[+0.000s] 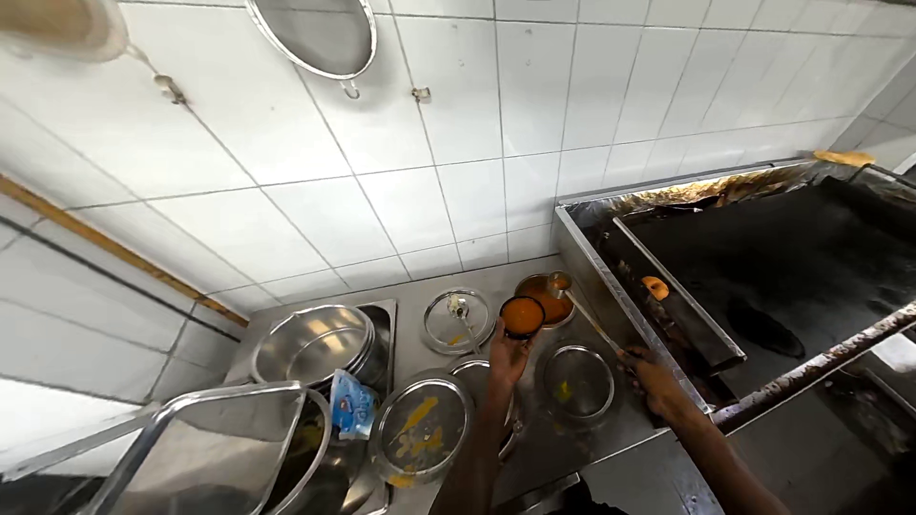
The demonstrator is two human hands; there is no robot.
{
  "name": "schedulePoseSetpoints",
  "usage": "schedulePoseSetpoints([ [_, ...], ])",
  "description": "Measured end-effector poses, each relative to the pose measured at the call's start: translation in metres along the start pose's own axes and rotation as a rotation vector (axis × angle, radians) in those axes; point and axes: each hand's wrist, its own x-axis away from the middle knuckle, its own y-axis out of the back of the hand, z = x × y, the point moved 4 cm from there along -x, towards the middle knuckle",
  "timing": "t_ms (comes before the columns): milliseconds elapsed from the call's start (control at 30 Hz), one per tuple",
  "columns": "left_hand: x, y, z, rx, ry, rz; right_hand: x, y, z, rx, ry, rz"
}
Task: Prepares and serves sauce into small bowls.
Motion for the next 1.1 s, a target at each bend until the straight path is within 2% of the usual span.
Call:
schedulePoseSetpoints([
  [67, 0.019, 0.011, -0.010, -0.007, -0.008, -0.025, -0.027, -0.013, -0.014, 0.136, 0.060, -0.035],
  [133, 0.036, 0.024, -0.021, 0.008, -0.027, -0.048, -0.054, -0.024, -0.026, 0.395, 0.194, -0.086],
  [200, 0.056, 0.039, -0.034, 0.009, -0.043, -0.057, -0.064, -0.038, -0.028, 0.682, 0.246, -0.142],
  [333, 0.102, 0.079, -0.058, 0.029, -0.112, -0.119, -0.073, -0.066, -0.032, 1.215, 0.161, -0.231],
  [433, 0.141, 0.106, -0.078, 0.059, -0.160, -0.167, -0.070, -0.085, -0.029, 1.390, 0.167, -0.242],
  [567, 0.196, 0.138, -0.103, 0.083, -0.223, -0.192, -0.074, -0.104, -0.024, 1.510, 0.343, -0.296],
  [633, 0.221, 0.153, -0.115, 0.101, -0.273, -0.205, -0.067, -0.131, -0.019, 1.480, 0.543, -0.269],
  [700, 0.244, 0.164, -0.125, 0.114, -0.310, -0.242, -0.051, -0.171, -0.031, 1.468, 0.739, -0.116],
  [800, 0.273, 0.178, -0.140, 0.148, -0.366, -0.289, -0.025, -0.242, -0.067, 1.373, 0.984, 0.253],
  [867, 0.289, 0.185, -0.147, 0.160, -0.395, -0.308, -0.025, -0.283, -0.089, 1.417, 0.883, 0.426],
  [900, 0.297, 0.188, -0.149, 0.170, -0.408, -0.318, -0.028, -0.297, -0.099, 1.404, 0.809, 0.434],
  [1000, 0.320, 0.197, -0.156, 0.222, -0.455, -0.323, -0.045, -0.324, -0.115, 1.239, 0.613, 0.369],
  [1100, 0.342, 0.203, -0.154, 0.252, -0.500, -0.344, -0.062, -0.336, -0.123, 1.093, 0.526, 0.305],
])
